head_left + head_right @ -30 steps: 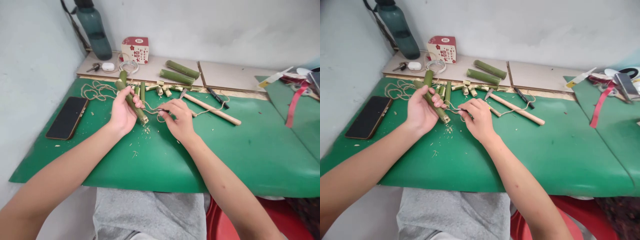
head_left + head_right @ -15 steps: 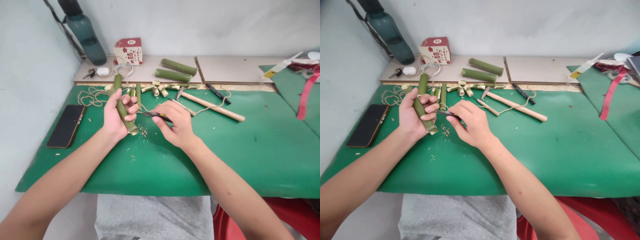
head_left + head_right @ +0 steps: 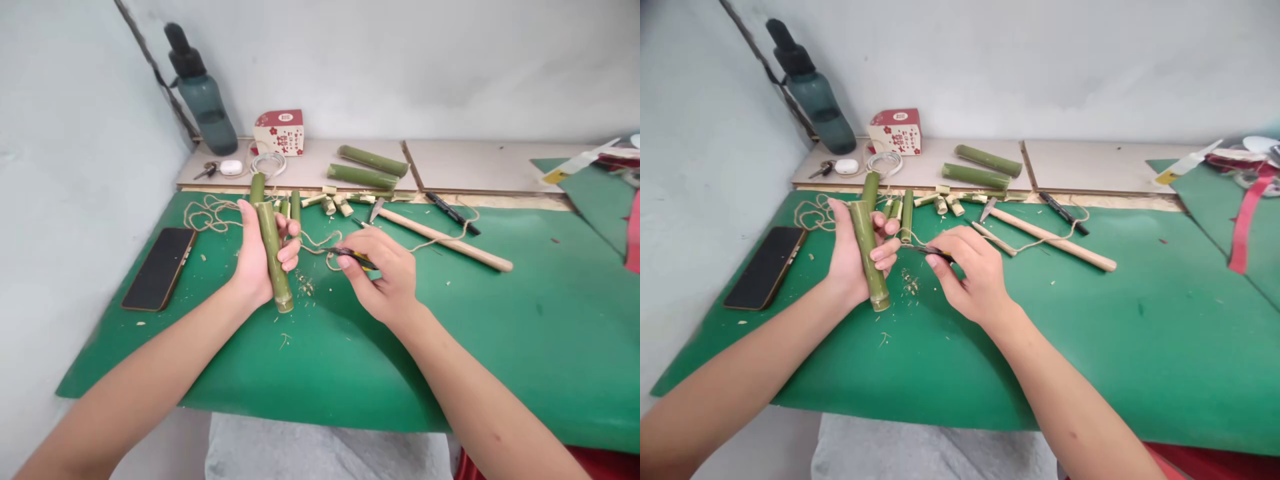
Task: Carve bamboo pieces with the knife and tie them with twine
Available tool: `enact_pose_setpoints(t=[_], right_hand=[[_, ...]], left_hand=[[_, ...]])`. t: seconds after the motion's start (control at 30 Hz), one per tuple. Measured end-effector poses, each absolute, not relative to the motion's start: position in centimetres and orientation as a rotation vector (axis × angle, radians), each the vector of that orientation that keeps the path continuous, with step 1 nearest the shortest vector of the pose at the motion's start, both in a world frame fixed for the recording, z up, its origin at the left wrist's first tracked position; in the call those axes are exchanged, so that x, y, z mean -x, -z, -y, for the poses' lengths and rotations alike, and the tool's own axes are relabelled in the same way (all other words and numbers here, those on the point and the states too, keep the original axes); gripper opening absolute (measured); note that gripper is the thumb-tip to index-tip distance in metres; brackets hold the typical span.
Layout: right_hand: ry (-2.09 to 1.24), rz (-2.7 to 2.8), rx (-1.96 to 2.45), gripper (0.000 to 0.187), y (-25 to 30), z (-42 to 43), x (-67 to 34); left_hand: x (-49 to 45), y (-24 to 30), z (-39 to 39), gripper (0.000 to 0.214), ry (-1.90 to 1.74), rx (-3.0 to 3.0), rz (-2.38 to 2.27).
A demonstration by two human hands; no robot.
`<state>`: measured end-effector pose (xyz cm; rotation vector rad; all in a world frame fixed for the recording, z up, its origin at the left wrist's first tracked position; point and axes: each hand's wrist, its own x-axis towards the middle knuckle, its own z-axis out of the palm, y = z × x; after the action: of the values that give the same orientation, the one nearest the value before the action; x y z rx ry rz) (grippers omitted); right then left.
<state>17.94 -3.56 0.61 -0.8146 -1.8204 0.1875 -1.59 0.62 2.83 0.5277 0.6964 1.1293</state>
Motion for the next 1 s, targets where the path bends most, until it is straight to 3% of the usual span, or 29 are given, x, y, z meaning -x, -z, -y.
enact_pose_setpoints(t=[0.7,1.0], right_hand=[[-0.17,1.836,0.823,0.019,-1.8,4.6,-17.5],[-0.163,1.784,0.889,0.015,-1.5,4.4,-17.6]], left_hand=[[0.9,-2.9,0.3,0.056,-1.088,-0.587,-0.656],[1.4,-3.1,0.5,0.021,-1.144,-0.567,-0.528]])
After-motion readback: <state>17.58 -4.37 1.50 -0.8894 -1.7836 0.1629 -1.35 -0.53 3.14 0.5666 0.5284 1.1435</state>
